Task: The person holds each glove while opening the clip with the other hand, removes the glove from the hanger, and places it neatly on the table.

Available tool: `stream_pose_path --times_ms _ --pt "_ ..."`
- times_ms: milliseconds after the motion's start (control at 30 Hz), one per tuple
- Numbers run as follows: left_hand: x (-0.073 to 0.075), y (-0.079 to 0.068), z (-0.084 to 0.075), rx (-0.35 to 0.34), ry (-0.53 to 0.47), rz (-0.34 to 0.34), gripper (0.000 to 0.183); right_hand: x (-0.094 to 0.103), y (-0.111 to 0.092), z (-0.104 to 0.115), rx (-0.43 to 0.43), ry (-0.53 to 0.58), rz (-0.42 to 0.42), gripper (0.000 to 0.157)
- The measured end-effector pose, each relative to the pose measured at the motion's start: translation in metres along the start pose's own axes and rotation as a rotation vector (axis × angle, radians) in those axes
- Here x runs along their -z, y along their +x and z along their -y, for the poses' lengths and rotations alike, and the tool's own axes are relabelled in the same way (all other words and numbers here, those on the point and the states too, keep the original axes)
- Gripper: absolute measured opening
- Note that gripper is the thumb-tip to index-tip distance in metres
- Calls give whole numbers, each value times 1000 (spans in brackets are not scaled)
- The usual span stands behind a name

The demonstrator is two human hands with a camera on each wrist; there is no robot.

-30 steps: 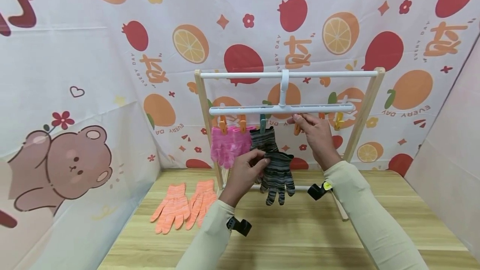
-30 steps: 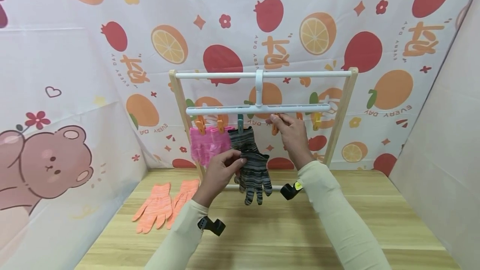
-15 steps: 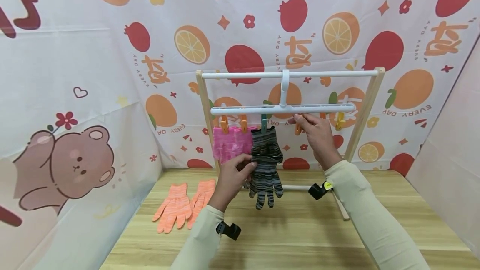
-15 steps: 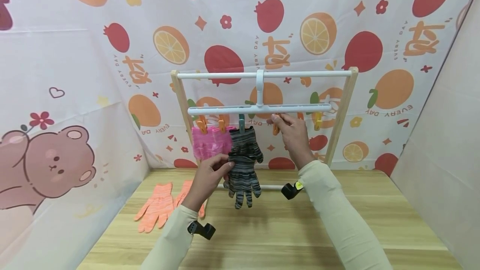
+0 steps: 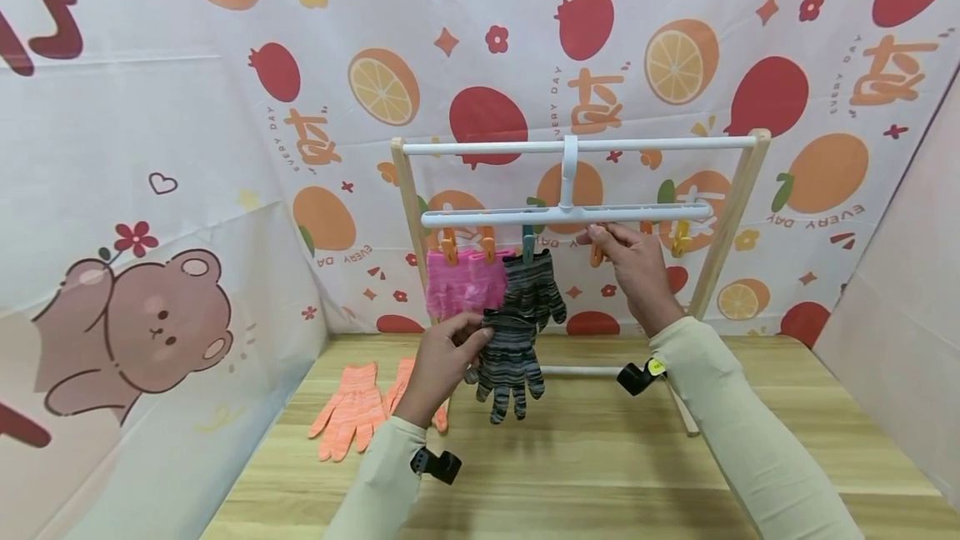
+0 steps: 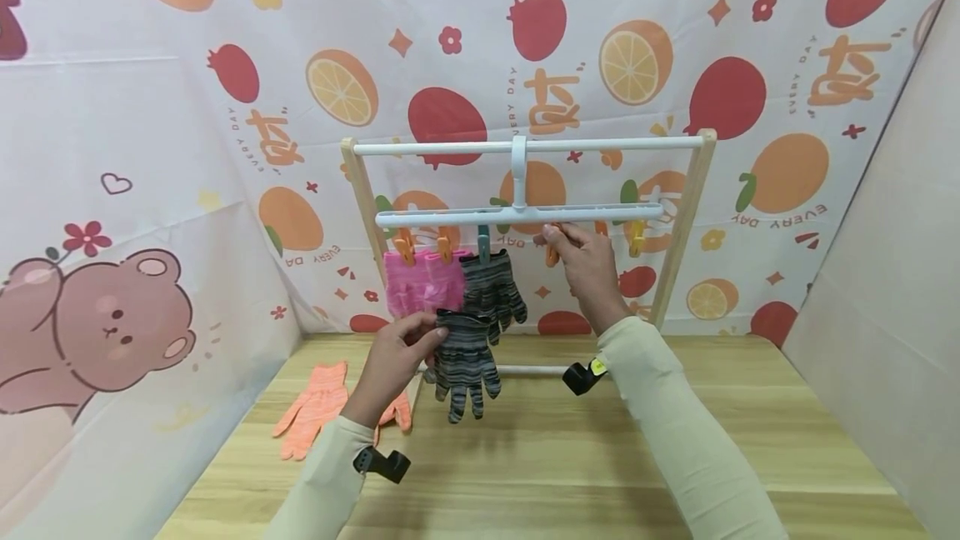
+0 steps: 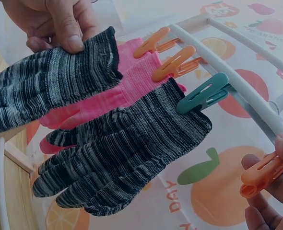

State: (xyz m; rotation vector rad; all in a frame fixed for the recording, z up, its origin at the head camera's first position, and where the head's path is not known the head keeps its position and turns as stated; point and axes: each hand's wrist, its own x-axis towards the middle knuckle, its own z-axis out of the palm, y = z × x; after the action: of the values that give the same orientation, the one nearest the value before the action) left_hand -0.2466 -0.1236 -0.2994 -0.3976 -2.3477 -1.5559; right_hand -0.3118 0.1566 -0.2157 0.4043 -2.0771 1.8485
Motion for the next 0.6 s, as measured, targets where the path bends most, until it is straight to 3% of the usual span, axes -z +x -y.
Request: stream_pose_path --times_ms 600 --pt "14 -11 5 48 58 -23 20 1 0 2 -18 5 8 42"
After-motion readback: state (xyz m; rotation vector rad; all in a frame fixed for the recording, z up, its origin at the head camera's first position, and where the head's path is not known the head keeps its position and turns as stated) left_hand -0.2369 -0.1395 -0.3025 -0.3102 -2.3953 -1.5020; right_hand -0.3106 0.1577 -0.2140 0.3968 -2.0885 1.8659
